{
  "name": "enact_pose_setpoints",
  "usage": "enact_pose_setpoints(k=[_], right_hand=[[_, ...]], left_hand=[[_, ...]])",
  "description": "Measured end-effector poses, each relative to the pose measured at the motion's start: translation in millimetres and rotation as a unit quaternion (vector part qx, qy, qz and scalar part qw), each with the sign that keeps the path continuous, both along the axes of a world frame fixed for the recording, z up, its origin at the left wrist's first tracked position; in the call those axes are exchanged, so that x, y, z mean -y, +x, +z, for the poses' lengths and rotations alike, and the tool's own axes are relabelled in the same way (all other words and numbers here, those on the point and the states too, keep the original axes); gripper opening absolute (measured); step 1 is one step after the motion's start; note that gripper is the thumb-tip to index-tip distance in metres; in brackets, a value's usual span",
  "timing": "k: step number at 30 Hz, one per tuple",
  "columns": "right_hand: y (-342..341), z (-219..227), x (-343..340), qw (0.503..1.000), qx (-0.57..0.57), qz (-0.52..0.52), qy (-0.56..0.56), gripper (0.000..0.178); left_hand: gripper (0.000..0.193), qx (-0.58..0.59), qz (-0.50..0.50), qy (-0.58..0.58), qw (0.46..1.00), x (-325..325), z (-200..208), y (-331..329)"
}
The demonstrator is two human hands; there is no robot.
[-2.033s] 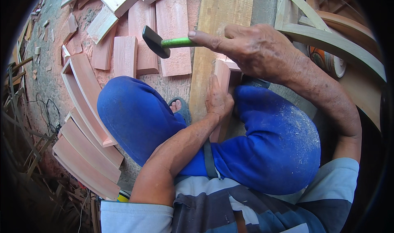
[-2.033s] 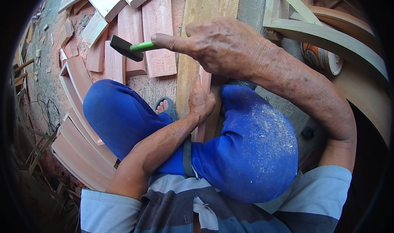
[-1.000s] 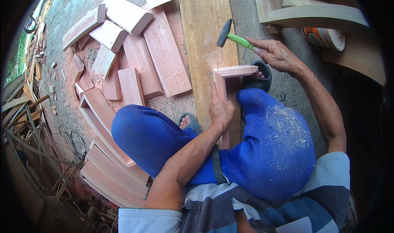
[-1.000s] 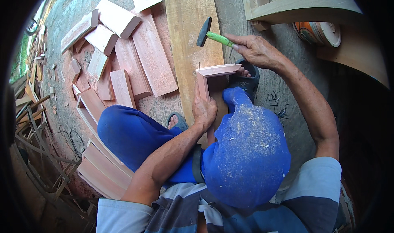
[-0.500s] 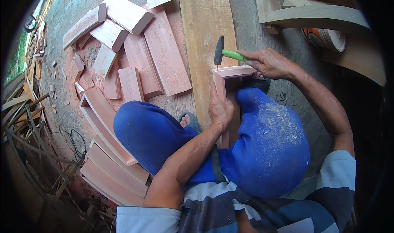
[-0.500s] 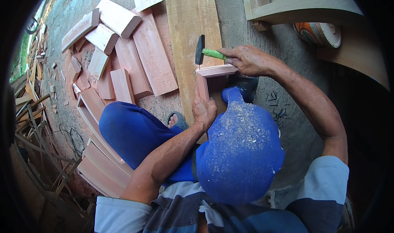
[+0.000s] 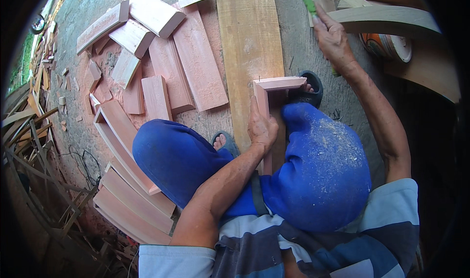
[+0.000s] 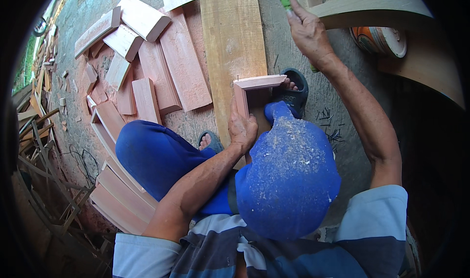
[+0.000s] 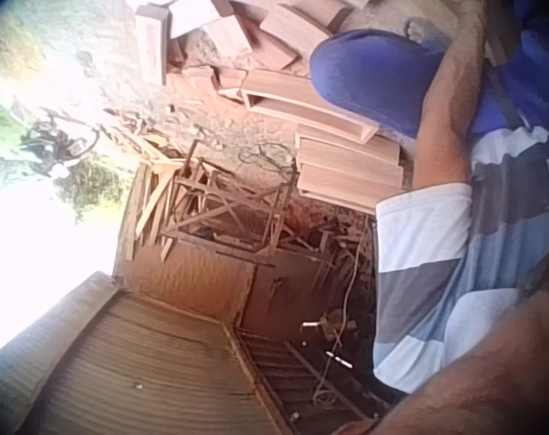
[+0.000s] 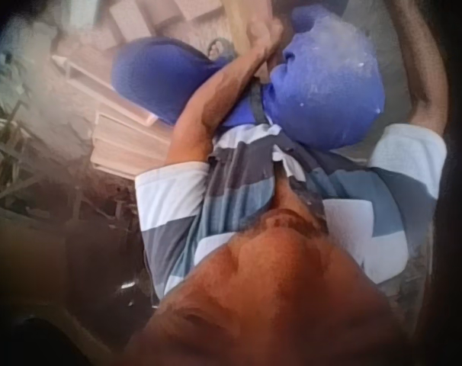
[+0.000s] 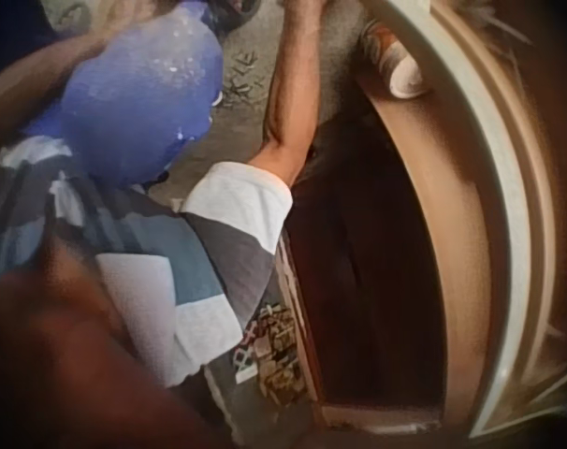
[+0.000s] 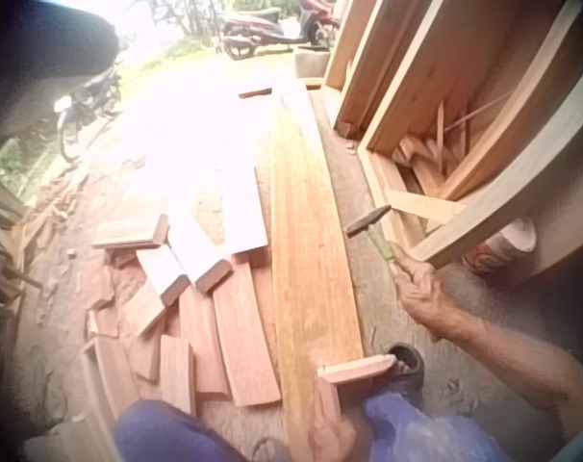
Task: The person assembles small wooden frames by hand, using a hammer to drive nails into pre-cut wooden pieces. They repeatedly pick up pieces, align them, hammer nails, and place the finished frames aside.
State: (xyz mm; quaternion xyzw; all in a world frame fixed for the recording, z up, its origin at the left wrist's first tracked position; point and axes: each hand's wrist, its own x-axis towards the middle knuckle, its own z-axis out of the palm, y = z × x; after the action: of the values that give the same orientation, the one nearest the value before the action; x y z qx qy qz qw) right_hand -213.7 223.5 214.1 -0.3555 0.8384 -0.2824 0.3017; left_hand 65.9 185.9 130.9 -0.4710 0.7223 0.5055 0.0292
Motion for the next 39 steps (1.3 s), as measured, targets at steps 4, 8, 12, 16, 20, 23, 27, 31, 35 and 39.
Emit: enact_pose_setpoints(k=[4, 8, 12, 16, 20, 23, 27, 31, 35, 39], right_hand=[[-9, 26, 27, 0.954, 0.059, 0.264, 0.132, 0.047], [-38, 12, 18, 0.993, 0.088, -0.077, 0.037, 0.048], [-7, -12, 12, 0.964, -0.004, 0.258, 0.064, 0.046], [-30, 32, 38, 0.994, 0.071, -0.048, 0.061, 0.044], [-27, 13, 33, 0.993, 0.009, 0.099, 0.062, 0.043], [-29, 10, 36, 0.967, 0.023, 0.237, 0.096, 0.042], [-23, 11, 36, 0.993, 0.058, -0.026, 0.103, 0.041], [-28, 17, 49, 0.949, 0.052, 0.285, 0.123, 0.043], [-19, 17, 50, 0.940, 0.078, 0.286, 0.168, 0.044], [-30, 2, 47, 0.944, 0.081, 0.262, 0.183, 0.044]], left_hand=[[0.086, 0.005, 0.016, 0.011, 1.000, 5, 1, 5], [0.086, 0.010, 0.009, 0.028, 1.000, 0, 8, 5], [0.086, -0.004, 0.005, 0.004, 1.000, 4, 5, 4], [0.088, 0.033, 0.017, 0.025, 0.999, 6, 9, 1], [0.089, 0.013, 0.010, 0.028, 0.999, 5, 7, 3], [0.090, 0.014, 0.014, 0.037, 0.999, 7, 3, 5], [0.090, -0.001, 0.005, 0.018, 1.000, -1, -2, 10], [0.089, 0.012, 0.016, 0.049, 0.999, 6, -2, 10], [0.090, 0.015, 0.009, 0.027, 0.999, 2, 3, 7], [0.090, 0.021, 0.016, 0.051, 0.998, 2, 8, 8]])
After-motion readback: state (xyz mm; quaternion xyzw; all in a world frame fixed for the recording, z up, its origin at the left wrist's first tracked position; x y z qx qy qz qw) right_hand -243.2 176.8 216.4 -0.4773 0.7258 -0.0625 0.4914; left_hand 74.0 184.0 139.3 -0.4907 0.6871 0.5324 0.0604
